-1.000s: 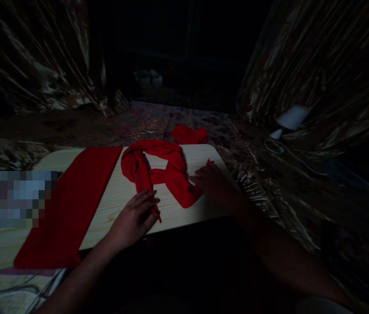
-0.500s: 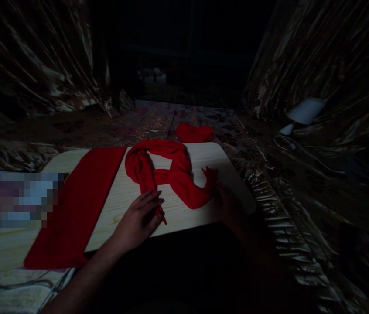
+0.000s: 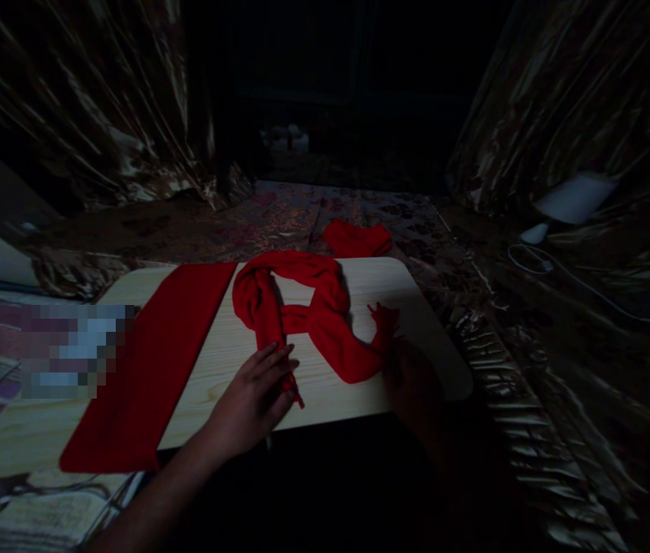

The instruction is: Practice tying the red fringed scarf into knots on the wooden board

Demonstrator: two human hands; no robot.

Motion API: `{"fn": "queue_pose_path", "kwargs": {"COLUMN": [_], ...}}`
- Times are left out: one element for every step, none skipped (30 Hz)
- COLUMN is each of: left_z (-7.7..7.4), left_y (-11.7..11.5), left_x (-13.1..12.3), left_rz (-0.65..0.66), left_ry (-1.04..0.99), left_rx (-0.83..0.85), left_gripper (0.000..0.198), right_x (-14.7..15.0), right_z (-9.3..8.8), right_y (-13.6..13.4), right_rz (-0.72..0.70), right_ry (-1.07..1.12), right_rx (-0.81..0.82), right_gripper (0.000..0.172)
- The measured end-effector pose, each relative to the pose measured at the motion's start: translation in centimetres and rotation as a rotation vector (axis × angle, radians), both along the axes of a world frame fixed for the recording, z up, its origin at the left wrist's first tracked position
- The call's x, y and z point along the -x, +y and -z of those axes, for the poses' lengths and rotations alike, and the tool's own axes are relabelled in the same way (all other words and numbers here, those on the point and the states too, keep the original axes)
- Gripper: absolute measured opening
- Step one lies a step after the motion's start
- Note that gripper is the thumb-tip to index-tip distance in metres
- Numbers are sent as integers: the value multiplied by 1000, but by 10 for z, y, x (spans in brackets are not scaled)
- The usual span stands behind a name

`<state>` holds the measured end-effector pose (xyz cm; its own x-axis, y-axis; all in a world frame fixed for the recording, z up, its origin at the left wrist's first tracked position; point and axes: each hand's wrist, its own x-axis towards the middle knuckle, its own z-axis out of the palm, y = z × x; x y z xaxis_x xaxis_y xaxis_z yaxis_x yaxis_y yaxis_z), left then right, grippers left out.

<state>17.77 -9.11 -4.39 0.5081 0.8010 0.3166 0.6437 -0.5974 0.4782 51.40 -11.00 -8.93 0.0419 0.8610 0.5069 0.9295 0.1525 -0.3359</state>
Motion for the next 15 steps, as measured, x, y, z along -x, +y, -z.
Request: {"fn": "queue_pose_path", "kwargs": {"left_z": [0,0,0,1,1,1,2,2,2,1,1,0,0,-1,-1], "left_y": [0,0,-1,-1,-1,-1,-1,-1,-1,-1,-1,-1,-1,-1,-1], "left_x": [0,0,0,0,0,0,0,0,-1,-1,-1,-1,-2,-2,-2], "left_rz": [3,6,8,9,8,4,1,-1,-2,-4,-7,-8,-10,-9,-5], "left_ry": [6,13,18,21,24,25,25,24,21,17,15,15,17,19,24], "left_rx": [0,1,0,0,0,2,4,6,7,7,5,4,3,2,3], "left_gripper": [42,43,44,44,44,44,44,44,44,44,44,43,43,43,43], "right_x": [0,0,-1,-1,-2,-3,-5,-6,-7,-8,-8,-9,-9,-9,-8], "right_z": [0,0,0,1,1,2,2,3,4,4,4,4,3,3,2], "right_y": [0,0,0,0,1,1,2,2,3,3,3,3,4,4,3], "right_rz": [-1,-5,-10,-16,-24,-33,-41,-44,-46,-47,-49,-51,-57,-62,-64], "right_ry": [2,6,11,15,17,12,3,-10,-22,-31,-37,-40,-41,-43,-44], "right_rx": [-2,-1,-1,0,6,17,29,34,36,35,32,27,22,17,12], "right_gripper": [41,41,40,40,40,40,40,40,41,41,40,39,38,38,37]}}
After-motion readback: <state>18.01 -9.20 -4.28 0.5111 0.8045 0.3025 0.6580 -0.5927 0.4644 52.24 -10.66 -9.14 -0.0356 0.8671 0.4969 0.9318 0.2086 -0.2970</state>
